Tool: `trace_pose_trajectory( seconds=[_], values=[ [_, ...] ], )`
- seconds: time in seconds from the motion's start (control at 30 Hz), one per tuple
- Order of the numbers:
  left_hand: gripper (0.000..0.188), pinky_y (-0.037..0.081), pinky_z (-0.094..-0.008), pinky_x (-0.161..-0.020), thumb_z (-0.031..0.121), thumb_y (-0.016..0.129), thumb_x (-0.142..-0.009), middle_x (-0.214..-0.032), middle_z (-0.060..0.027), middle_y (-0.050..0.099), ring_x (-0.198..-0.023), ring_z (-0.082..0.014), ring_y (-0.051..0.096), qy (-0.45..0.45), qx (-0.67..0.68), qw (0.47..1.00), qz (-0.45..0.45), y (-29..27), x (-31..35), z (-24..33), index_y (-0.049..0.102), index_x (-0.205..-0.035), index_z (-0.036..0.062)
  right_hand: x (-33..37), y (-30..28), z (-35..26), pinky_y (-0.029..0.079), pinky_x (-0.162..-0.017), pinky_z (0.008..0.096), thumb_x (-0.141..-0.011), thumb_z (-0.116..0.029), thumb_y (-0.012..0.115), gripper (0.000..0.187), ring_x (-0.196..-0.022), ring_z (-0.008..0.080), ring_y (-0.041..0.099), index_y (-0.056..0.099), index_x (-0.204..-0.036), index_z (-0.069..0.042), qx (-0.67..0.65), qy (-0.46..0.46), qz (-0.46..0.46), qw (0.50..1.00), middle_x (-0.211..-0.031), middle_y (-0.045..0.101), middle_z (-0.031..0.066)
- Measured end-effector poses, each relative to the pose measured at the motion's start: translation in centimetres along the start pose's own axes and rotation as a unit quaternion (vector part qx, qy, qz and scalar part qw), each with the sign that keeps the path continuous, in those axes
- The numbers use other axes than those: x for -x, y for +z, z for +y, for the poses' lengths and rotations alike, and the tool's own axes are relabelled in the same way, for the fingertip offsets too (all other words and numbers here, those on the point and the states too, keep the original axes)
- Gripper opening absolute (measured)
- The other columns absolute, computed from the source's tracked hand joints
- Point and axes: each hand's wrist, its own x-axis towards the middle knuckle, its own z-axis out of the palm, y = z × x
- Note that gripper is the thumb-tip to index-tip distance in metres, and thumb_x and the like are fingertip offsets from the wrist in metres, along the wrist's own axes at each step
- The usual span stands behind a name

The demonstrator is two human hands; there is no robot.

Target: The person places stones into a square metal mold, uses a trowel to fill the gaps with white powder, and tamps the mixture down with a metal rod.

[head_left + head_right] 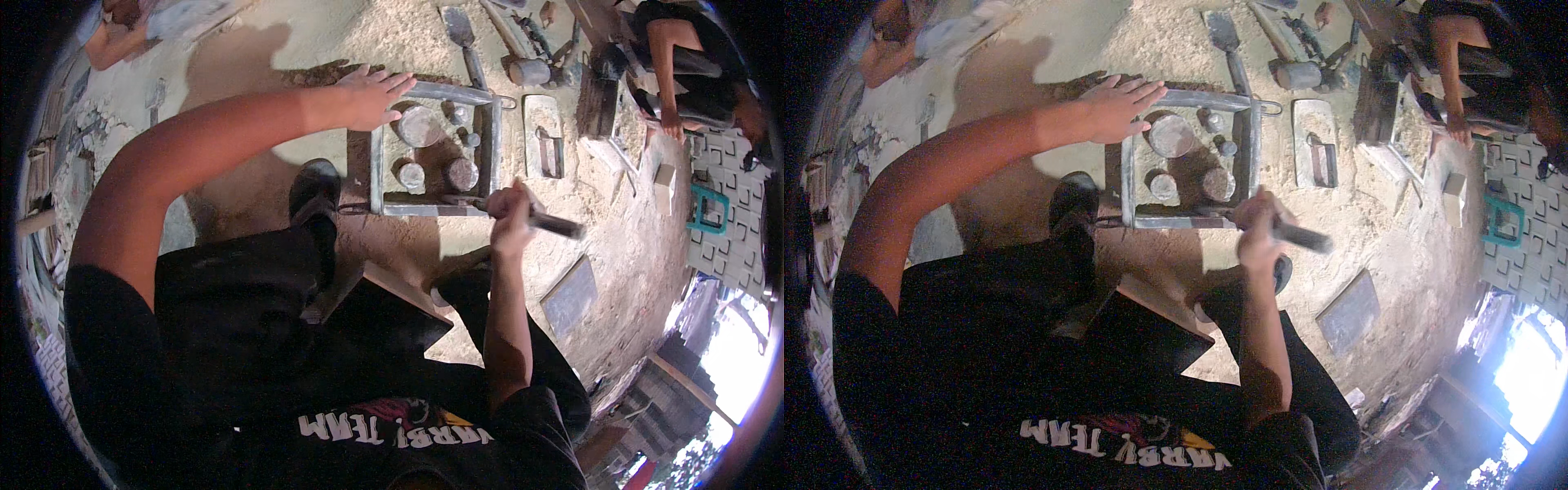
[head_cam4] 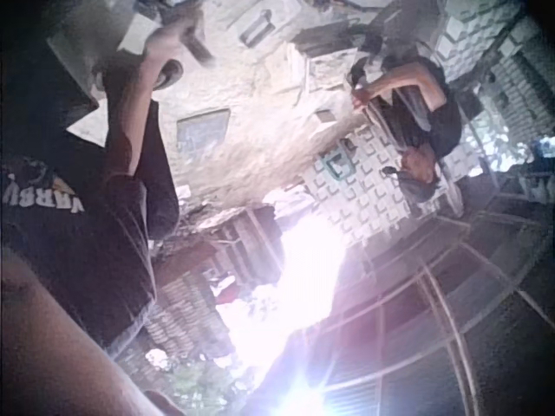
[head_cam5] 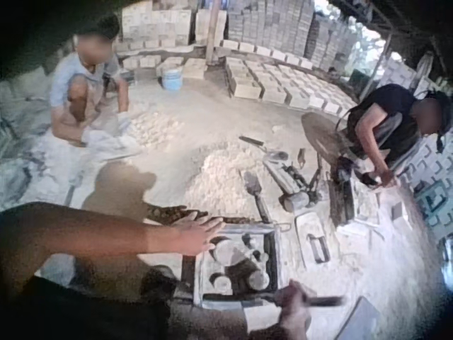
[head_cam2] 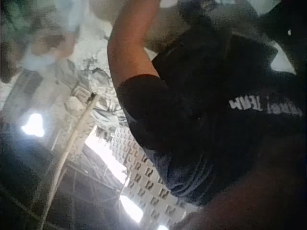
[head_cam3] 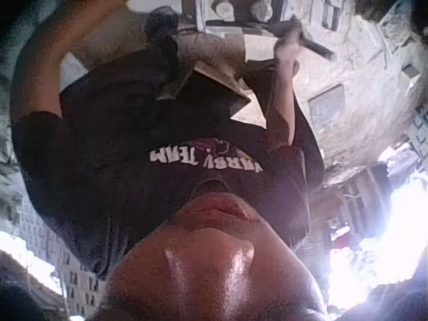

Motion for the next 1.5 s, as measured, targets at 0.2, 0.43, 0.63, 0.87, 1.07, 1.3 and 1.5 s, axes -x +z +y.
trace_pose_trajectory(
  seconds=[0.2,0.43,0.63,0.87,1.07,1.3,1.5],
  values=[
    [0.07,0.021,-0.051,-0.113,0.039,0.04,-0.097,-0.156,-0.0098,0.015,-0.141,-0.0305,0.021,0.0,-0.008,1.0,-0.007,-0.6,0.2,-0.1,0.01,-0.15,0.0071,-0.9,-2.4,0.4,0.024,-0.046,0.031,-0.099,-0.025,0.044,0.039,-0.045,0.0119,0.025,0.036,-0.064,-0.011,-0.124,0.085,0.073,0.986,-0.05,0.025,-0.002],
    [0.071,0.021,-0.0501,-0.113,0.04,0.04,-0.097,-0.157,-0.009,0.013,-0.141,-0.0299,0.021,-0.023,-0.008,0.999,-0.026,-0.5,0.3,-0.1,0.006,-0.151,0.0093,-0.3,-1.8,-1.7,0.029,-0.046,0.0265,-0.097,-0.024,0.052,0.044,-0.049,0.0098,0.038,0.046,-0.057,-0.008,-0.083,0.065,0.004,0.994,-0.053,0.042,0.0004],
    [0.07,0.022,-0.0513,-0.113,0.039,0.039,-0.097,-0.157,-0.0098,0.013,-0.14,-0.0325,0.022,-0.026,0.015,0.999,-0.012,0.6,0.5,-0.9,0.006,-0.151,0.0091,0.7,0.1,-2.7,0.031,-0.046,0.0257,-0.098,-0.023,0.052,0.034,-0.048,0.0102,0.04,0.054,-0.069,-0.005,-0.224,0.086,0.035,0.97,-0.053,0.045,0.0011],
    [0.065,0.025,-0.0532,-0.112,0.039,0.034,-0.099,-0.156,-0.013,0.015,-0.137,-0.036,0.03,0.002,0.015,1.0,-0.026,-0.4,-0.1,-0.7,0.008,-0.15,0.0079,2.8,4.3,-2.9,0.028,-0.049,0.027,-0.099,-0.029,0.048,0.041,-0.053,0.009,0.036,0.044,-0.066,-0.006,0.019,0.08,-0.122,0.989,-0.058,0.043,0.0001],
    [0.063,0.025,-0.0428,-0.114,0.035,0.028,-0.1,-0.153,-0.02,0.018,-0.138,-0.0366,0.027,0.071,0.047,0.995,-0.059,0.3,-1.9,-3.3,0.007,-0.149,0.0009,3.3,8.5,-4.9,0.031,-0.049,0.0304,-0.095,-0.016,0.05,0.033,-0.053,0.0124,0.036,0.045,-0.067,-0.001,0.17,0.039,-0.232,0.957,-0.057,0.042,0.0058],
    [0.06,0.023,-0.0423,-0.115,0.033,0.021,-0.101,-0.153,-0.0228,0.015,-0.138,-0.0372,0.027,0.095,0.093,0.985,-0.109,-0.1,-2.8,-4.1,0.005,-0.149,0.0005,3.5,9.5,-3.7,0.034,-0.055,0.0276,-0.095,-0.016,0.053,0.028,-0.063,0.0086,0.039,0.047,-0.072,-0.002,0.09,0.058,-0.258,0.96,-0.063,0.041,0.001],
    [0.062,0.02,-0.0413,-0.117,0.035,0.021,-0.101,-0.154,-0.0232,0.011,-0.139,-0.0373,0.025,0.108,0.089,0.982,-0.13,0.0,-2.6,-4.1,0.001,-0.149,0.0016,1.2,6.7,-4.9,0.038,-0.062,0.0278,-0.097,-0.032,0.049,0.032,-0.07,0.0144,0.043,0.049,-0.089,-0.001,-0.061,-0.048,-0.273,0.959,-0.082,0.048,0.0062]
  ],
)
